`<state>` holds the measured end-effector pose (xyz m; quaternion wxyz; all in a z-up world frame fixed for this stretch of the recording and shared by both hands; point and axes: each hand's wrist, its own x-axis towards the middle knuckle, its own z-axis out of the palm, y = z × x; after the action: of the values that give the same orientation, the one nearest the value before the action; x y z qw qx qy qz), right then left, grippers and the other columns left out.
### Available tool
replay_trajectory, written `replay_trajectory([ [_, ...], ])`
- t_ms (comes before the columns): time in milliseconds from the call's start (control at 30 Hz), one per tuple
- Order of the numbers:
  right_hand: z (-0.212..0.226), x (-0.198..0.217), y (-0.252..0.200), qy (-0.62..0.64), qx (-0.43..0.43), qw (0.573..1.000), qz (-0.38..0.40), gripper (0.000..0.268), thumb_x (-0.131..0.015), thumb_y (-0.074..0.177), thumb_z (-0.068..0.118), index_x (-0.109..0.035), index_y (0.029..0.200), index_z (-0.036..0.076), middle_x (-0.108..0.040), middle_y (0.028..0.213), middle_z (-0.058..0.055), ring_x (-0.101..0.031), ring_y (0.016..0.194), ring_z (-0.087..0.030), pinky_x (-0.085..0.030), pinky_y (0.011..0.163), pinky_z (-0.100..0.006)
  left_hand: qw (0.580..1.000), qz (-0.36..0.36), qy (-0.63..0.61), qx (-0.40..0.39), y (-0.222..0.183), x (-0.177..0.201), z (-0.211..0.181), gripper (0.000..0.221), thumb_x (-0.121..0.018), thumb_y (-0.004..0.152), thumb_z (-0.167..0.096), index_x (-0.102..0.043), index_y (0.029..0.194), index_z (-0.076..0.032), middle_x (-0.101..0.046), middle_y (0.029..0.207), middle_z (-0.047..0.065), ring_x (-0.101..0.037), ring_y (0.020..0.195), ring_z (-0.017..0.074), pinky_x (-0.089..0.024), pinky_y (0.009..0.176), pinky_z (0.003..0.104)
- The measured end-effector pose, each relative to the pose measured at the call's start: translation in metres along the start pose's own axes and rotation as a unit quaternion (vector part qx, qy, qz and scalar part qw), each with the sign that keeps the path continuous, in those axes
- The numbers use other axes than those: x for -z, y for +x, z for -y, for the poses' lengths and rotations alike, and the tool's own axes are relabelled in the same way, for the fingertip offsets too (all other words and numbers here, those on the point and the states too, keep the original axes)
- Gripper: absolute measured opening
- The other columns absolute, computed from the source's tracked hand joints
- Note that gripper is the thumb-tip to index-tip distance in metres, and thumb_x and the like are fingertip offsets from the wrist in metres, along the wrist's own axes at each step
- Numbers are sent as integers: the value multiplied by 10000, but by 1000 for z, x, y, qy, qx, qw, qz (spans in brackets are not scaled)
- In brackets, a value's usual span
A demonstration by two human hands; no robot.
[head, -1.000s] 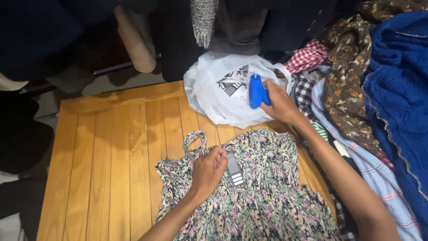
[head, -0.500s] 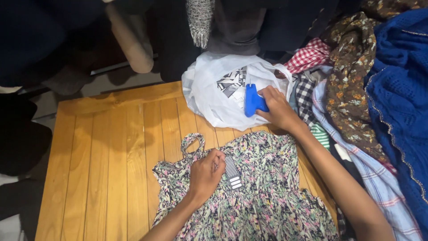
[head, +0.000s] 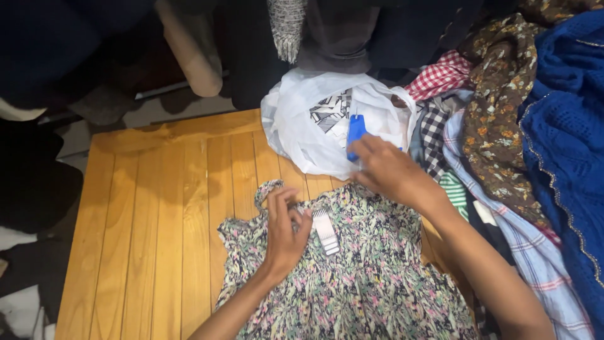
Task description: Attaching price tags to clothing items using a tagging gun
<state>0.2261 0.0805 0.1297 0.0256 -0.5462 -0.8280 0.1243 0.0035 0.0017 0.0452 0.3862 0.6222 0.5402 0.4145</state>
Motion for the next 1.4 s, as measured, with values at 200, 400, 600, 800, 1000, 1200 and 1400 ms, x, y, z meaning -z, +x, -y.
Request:
replay_trajectory([
  [200,32,31,-10,73,35,974,211,526,-737,902,276,-595,1371,86,-660,1348,-145,-574,1317,-343,-427,1123,-474,991,-41,118,-45,1,18,-20,354,-628,917,10,-483,1240,9,-273,1412,212,-652,1103,363,-606,924,523],
  [400,15,11,-8,-17,20,974,227,737,-823,813,267,-501,1466,150,-606,1453,-107,-498,1394,-285,-303,1146,-444,960,-51,273,47,-9,47,-14,474,-676,939,-187,-495,1354,-43,-469,1324,157,-460,1311,349,-378,1113,532],
  [600,-21,-23,2,14,-5,970,244,568,-650,935,227,-511,1477,132,-643,1388,-188,-581,1328,-371,-423,1128,-476,931,2,325,164,-17,74,-4,591,-705,929,-335,-500,1386,-21,-599,1239,142,-551,1250,309,-361,1072,460],
  [800,1,18,-3,135,42,966,217,610,-618,900,21,-551,1487,173,-679,1304,-205,-627,1247,-378,-457,1098,-515,940,117,283,149,-23,88,10,442,-800,845,-346,-629,1178,-111,-748,1174,124,-665,1199,307,-286,1108,450],
  [1000,-65,-34,15,340,321,868,165,707,-618,834,-76,-433,1515,-34,-579,1432,-285,-512,1346,-456,-361,1103,-618,983,46,164,65,-34,98,14,119,-674,932,-253,-693,915,-137,-750,804,155,-735,836,386,-537,755,446],
  [1200,-72,-58,20,432,286,843,143,720,-626,858,-60,-398,1540,-35,-580,1451,-228,-486,1384,-356,-297,1156,-585,988,-60,131,-45,-50,117,27,128,-586,1007,-194,-654,944,-106,-624,827,133,-652,832,337,-528,807,409],
  [1400,-31,-39,16,430,189,882,32,261,-683,885,8,-572,1120,34,-702,1090,-82,-641,1086,-206,-461,1033,-470,982,-173,70,23,-79,134,15,187,-497,1055,-175,-621,935,-104,-577,744,72,-548,768,167,-510,763,378],
])
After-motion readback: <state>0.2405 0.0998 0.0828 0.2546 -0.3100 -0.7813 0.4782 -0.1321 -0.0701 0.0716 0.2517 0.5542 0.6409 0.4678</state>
